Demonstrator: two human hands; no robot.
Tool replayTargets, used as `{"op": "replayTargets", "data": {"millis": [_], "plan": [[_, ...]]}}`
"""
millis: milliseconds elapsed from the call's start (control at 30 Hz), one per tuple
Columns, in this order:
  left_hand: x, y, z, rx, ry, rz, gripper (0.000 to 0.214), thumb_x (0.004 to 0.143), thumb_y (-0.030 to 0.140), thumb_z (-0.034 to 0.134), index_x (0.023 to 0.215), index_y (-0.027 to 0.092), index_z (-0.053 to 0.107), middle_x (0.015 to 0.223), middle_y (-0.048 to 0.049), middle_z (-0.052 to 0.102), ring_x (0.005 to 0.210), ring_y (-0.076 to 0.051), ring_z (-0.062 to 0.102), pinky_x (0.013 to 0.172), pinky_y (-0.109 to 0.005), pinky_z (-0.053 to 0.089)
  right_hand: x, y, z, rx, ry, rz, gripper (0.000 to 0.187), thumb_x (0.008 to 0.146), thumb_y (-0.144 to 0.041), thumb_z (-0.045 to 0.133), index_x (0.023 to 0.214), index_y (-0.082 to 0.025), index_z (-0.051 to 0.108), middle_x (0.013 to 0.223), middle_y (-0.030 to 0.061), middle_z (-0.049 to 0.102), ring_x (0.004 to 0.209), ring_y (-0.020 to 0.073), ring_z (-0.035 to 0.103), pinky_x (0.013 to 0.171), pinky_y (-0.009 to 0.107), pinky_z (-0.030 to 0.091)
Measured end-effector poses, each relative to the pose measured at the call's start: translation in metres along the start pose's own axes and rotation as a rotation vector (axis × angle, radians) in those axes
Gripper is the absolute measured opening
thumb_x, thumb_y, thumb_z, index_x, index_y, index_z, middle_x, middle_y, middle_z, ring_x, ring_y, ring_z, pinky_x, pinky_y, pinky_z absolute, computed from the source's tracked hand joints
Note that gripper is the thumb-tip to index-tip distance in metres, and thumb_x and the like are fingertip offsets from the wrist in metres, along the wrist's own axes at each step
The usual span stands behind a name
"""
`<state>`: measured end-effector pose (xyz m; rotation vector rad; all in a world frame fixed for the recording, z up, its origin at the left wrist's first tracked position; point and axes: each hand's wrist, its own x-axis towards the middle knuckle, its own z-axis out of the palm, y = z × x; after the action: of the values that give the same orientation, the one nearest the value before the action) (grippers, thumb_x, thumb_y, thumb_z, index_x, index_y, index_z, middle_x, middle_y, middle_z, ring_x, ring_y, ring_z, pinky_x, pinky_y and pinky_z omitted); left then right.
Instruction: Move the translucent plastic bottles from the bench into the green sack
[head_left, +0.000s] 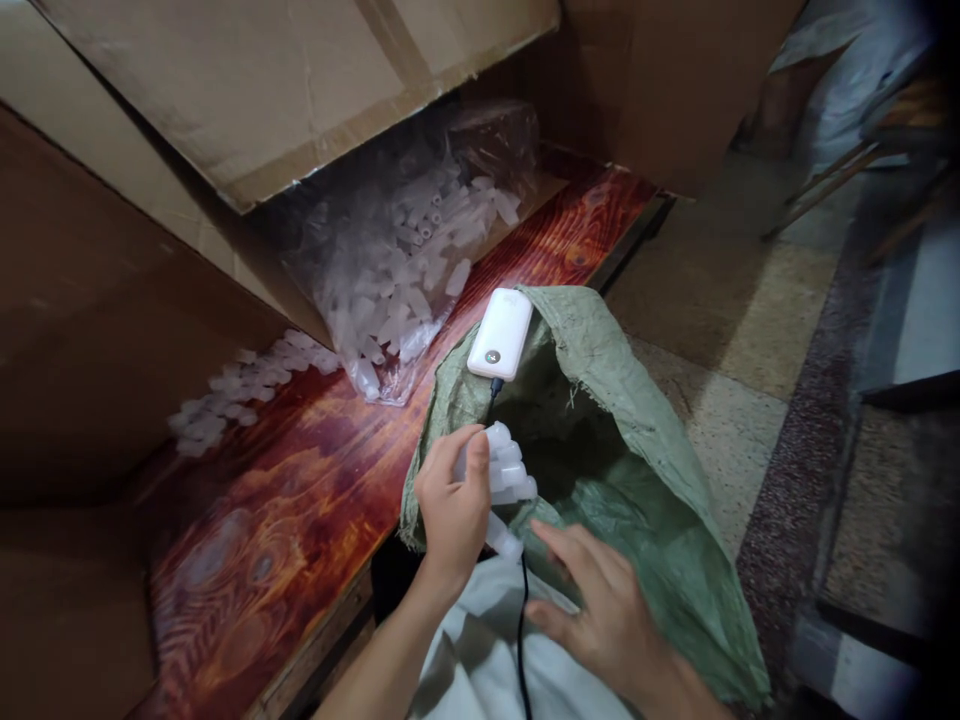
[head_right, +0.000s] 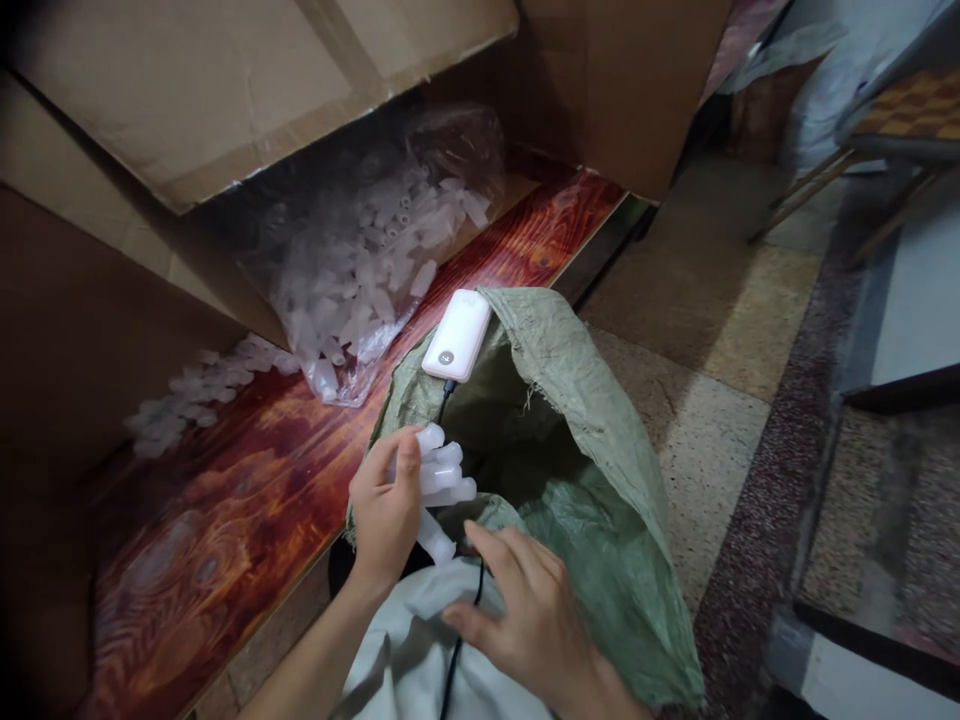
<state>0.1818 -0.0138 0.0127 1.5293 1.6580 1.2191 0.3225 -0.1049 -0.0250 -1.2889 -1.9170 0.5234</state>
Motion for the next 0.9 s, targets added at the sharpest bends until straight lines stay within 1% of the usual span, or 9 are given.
{"op": "replayTargets", "data": {"millis": [67,167,333,433,567,667,733,800,900], "plan": [[-0.002,0.000,0.002,-0.034,-0.013,-0.040,0.033,0.095,0.045,0.048,0.092,0.020,0.069,0.093,-0.0051,0.070,0.089,-0.020,0.064,0.080,-0.030,0.049,0.005,-0.004,0.008,-0.040,0.065,-0.036,0.032,0.096,-0.039,0.052,0.117,-0.015,0.051,0.095,0.0093,0.062,0.086,0.0217,0.060,0.074,0.033,0.050],[-0.005,0.001,0.004,-0.031,-0.033,-0.032,0.030,0.095,0.043,0.048,0.093,0.020,0.068,0.093,-0.0041,0.069,0.088,-0.018,0.063,0.079,-0.028,0.048,0.010,-0.012,0.024,-0.019,0.140,0.053,0.010,0.096,-0.026,0.048,0.098,-0.017,0.052,0.081,0.0052,0.057,0.073,0.0193,0.056,0.065,0.031,0.046],[-0.011,0.000,0.002,0.067,-0.063,0.166,0.024,0.094,0.036,0.052,0.099,0.019,0.068,0.093,-0.0050,0.067,0.086,-0.017,0.062,0.079,-0.027,0.047,0.003,-0.025,0.038,0.192,0.208,0.296,0.019,0.096,-0.031,0.042,0.082,-0.020,0.049,0.068,-0.0015,0.050,0.056,0.0132,0.051,0.053,0.024,0.038],[-0.016,-0.005,0.006,0.095,-0.158,0.163,0.026,0.095,0.038,0.051,0.100,0.019,0.068,0.092,-0.0054,0.065,0.085,-0.016,0.062,0.077,-0.026,0.048,-0.007,-0.024,0.037,0.205,0.204,0.354,0.022,0.094,-0.033,0.046,0.076,-0.020,0.051,0.065,-0.0020,0.052,0.055,0.0124,0.052,0.052,0.022,0.040],[-0.009,-0.020,0.049,0.303,-0.443,0.072,0.040,0.099,0.042,0.035,0.113,0.019,0.064,0.105,-0.0101,0.063,0.097,-0.019,0.061,0.085,-0.029,0.049,-0.008,0.021,0.037,0.171,0.233,0.535,0.026,0.093,-0.040,0.047,0.090,-0.018,0.060,0.076,0.0035,0.064,0.064,0.0158,0.060,0.058,0.024,0.048],[0.010,-0.032,0.106,0.359,-0.511,0.067,0.055,0.095,0.050,0.042,0.140,0.019,0.045,0.138,-0.0194,0.046,0.126,-0.033,0.046,0.104,-0.045,0.038,-0.001,0.081,0.033,0.064,0.358,0.697,0.055,0.092,-0.048,0.043,0.129,-0.008,0.044,0.116,0.0201,0.061,0.099,0.0251,0.063,0.079,0.036,0.052],[0.021,-0.036,0.135,0.378,-0.549,0.063,0.061,0.094,0.051,0.044,0.146,0.020,0.036,0.148,-0.0207,0.033,0.136,-0.039,0.034,0.108,-0.052,0.031,-0.001,0.113,0.025,0.005,0.373,0.767,0.065,0.090,-0.054,0.041,0.132,-0.005,0.042,0.126,0.0259,0.054,0.117,0.0309,0.055,0.094,0.045,0.046],[0.026,-0.040,0.147,0.394,-0.576,0.084,0.064,0.094,0.049,0.043,0.149,0.021,0.028,0.151,-0.0199,0.028,0.138,-0.038,0.029,0.110,-0.052,0.027,-0.011,0.131,0.014,-0.025,0.332,0.801,0.067,0.090,-0.058,0.041,0.130,-0.005,0.047,0.130,0.0262,0.053,0.123,0.0332,0.050,0.101,0.049,0.040],[0.015,-0.051,0.134,0.434,-0.653,0.117,0.060,0.096,0.042,0.041,0.149,0.019,0.026,0.144,-0.0188,0.040,0.132,-0.033,0.040,0.108,-0.044,0.034,-0.039,0.131,0.004,-0.046,0.239,0.822,0.068,0.085,-0.061,0.047,0.127,-0.008,0.051,0.133,0.0247,0.051,0.126,0.0358,0.047,0.104,0.053,0.037]]}}
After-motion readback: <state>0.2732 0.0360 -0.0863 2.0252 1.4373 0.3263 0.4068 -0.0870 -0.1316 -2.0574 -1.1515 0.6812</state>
